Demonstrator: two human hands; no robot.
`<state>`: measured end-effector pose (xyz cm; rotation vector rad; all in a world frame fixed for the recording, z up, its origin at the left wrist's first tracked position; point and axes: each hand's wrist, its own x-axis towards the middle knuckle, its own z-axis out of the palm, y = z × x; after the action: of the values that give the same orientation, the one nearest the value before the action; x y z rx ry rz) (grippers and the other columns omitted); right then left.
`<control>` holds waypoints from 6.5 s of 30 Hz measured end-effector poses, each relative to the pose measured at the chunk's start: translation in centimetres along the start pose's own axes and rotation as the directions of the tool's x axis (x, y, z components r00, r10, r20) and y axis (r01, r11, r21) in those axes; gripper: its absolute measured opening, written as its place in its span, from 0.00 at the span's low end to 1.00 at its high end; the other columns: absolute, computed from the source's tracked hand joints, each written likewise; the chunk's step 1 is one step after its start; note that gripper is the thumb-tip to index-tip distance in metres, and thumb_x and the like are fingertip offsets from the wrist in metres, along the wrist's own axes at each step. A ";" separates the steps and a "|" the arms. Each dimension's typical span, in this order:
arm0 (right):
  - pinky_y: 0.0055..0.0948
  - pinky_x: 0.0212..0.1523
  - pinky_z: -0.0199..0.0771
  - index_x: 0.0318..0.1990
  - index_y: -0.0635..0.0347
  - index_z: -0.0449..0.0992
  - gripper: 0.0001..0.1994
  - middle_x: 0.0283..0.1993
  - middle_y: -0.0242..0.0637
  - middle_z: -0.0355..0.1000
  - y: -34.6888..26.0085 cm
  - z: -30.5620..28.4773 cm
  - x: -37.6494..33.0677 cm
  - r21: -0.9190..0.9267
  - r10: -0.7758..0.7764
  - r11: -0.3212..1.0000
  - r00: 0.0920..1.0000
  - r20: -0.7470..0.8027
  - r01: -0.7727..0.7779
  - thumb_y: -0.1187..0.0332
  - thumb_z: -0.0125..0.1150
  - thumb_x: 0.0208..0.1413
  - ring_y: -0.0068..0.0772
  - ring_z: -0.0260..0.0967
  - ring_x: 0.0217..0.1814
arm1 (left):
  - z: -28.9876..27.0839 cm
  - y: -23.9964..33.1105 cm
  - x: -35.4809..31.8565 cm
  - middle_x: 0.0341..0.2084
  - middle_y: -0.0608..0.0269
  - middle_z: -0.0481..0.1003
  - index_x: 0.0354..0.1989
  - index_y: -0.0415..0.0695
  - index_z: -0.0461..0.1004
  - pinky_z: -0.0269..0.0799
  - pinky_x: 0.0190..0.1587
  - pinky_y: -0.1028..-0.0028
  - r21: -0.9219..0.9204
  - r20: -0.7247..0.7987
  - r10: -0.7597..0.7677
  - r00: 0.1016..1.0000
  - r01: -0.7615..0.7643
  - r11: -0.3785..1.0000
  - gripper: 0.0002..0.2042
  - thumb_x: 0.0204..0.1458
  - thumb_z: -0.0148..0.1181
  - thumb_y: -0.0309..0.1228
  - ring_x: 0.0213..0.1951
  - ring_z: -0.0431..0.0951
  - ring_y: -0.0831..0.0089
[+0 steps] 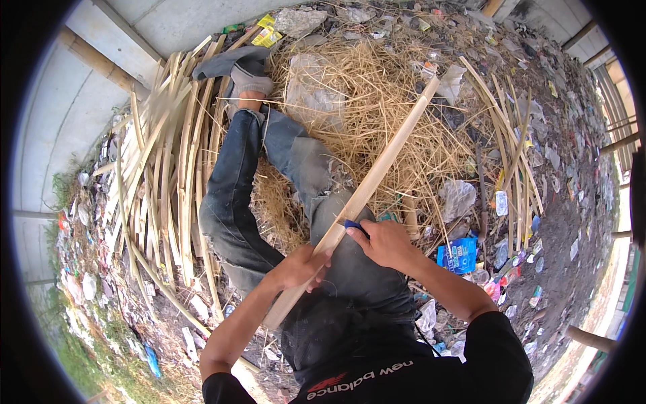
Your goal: The person sits on a pile of straw and debris, holding a long bamboo strip on their lap. They use a knife to shave thin strips off the bamboo, repeatedly scraping the blade along the length of the material to smooth or thin it.
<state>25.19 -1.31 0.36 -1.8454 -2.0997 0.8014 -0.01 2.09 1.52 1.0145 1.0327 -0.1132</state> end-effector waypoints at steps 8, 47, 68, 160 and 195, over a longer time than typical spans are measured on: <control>0.56 0.31 0.73 0.29 0.62 0.76 0.27 0.20 0.54 0.73 -0.4 1.7 -0.1 0.019 0.000 1.000 0.997 -0.071 0.001 0.47 0.51 0.72 0.63 0.74 0.25 | -0.3 -0.7 0.0 0.18 0.65 0.68 0.37 0.38 0.69 0.69 0.19 0.71 -0.018 0.033 -0.023 0.999 0.023 1.000 0.21 0.73 0.49 0.47 0.16 0.70 0.76; 0.20 0.28 0.67 0.75 0.62 0.57 0.24 0.37 0.36 0.77 5.1 -4.6 -1.5 0.775 0.234 0.625 0.970 -0.070 -0.095 0.66 0.47 0.77 0.15 0.66 0.27 | -1.7 -7.9 -6.7 0.17 0.64 0.71 0.37 0.36 0.74 0.67 0.20 0.72 -0.029 0.060 -0.080 0.995 0.081 0.996 0.24 0.71 0.54 0.49 0.16 0.71 0.76; 0.35 0.26 0.71 0.63 0.64 0.70 0.17 0.28 0.39 0.74 2.5 -0.1 -3.2 0.616 -0.034 0.787 0.999 -0.023 0.041 0.66 0.54 0.73 0.32 0.71 0.22 | -1.3 -7.6 -6.4 0.19 0.62 0.75 0.38 0.35 0.76 0.76 0.26 0.71 0.096 -0.016 -0.041 0.999 0.042 0.995 0.25 0.70 0.54 0.50 0.21 0.78 0.72; 0.51 0.27 0.66 0.25 0.69 0.76 0.32 0.19 0.55 0.68 12.2 -7.4 1.7 0.123 0.393 0.920 0.872 -0.292 -0.373 0.45 0.54 0.71 0.60 0.69 0.22 | -3.4 -12.3 -11.6 0.26 0.45 0.82 0.56 0.30 0.77 0.79 0.31 0.64 0.712 -0.370 0.514 0.774 -0.119 0.692 0.29 0.49 0.77 0.37 0.27 0.86 0.55; 0.60 0.43 0.74 0.29 0.70 0.81 0.37 0.30 0.63 0.77 15.7 -5.7 3.8 -0.060 0.407 0.902 0.890 -0.207 -0.427 0.40 0.45 0.71 0.69 0.77 0.40 | -3.7 -11.2 -11.4 0.26 0.50 0.83 0.59 0.43 0.77 0.80 0.25 0.59 0.854 -0.309 0.633 0.710 -0.085 0.513 0.30 0.49 0.78 0.41 0.23 0.84 0.53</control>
<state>40.63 4.65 -4.05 -2.3731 -1.6765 0.5758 -14.50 -5.65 2.44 2.2317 1.3228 0.1583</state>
